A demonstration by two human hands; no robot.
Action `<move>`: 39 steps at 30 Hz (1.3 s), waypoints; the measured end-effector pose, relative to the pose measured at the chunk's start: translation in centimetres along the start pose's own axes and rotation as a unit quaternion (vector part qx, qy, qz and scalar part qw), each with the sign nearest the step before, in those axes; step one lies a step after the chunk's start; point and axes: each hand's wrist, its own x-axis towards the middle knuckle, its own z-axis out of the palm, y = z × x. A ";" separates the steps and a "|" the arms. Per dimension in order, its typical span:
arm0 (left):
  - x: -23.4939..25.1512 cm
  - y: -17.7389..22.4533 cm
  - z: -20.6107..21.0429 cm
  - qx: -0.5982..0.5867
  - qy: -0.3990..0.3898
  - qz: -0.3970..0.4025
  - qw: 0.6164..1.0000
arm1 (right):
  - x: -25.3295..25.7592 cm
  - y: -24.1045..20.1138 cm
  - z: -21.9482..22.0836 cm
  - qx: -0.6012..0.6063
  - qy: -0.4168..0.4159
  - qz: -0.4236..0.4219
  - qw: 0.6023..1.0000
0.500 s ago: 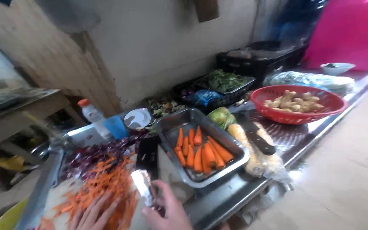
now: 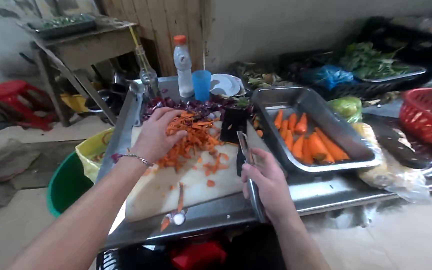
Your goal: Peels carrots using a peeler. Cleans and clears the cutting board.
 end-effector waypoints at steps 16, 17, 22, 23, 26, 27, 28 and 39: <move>-9.1 -1.5 -0.6 0.134 -0.175 0.068 0.973 | -0.2 -0.9 1.1 -0.069 0.021 -0.010 0.997; -9.7 -0.8 -0.9 0.117 -0.153 0.055 0.980 | -0.2 -0.8 0.9 -0.072 0.014 -0.007 0.997; -14.6 0.2 -2.6 0.078 -0.088 -0.065 0.991 | 0.2 -0.6 0.5 -0.079 -0.014 -0.025 0.996; -15.5 -0.2 -2.7 0.073 -0.099 -0.109 0.986 | 0.3 -0.6 0.5 -0.082 -0.017 -0.027 0.996; -17.5 -2.0 -2.0 0.052 -0.094 -0.173 0.979 | 0.4 -0.6 0.7 -0.097 -0.018 -0.027 0.995; -17.7 -2.2 -1.9 0.041 -0.087 -0.183 0.978 | 0.4 -0.6 0.7 -0.102 -0.017 -0.027 0.994; -17.7 -2.1 -1.9 0.032 -0.079 -0.192 0.978 | 0.3 -0.6 0.8 -0.106 -0.014 -0.028 0.994; -17.2 -2.7 -1.2 0.036 -0.083 -0.190 0.978 | 0.7 -0.6 0.9 -0.126 -0.013 -0.033 0.991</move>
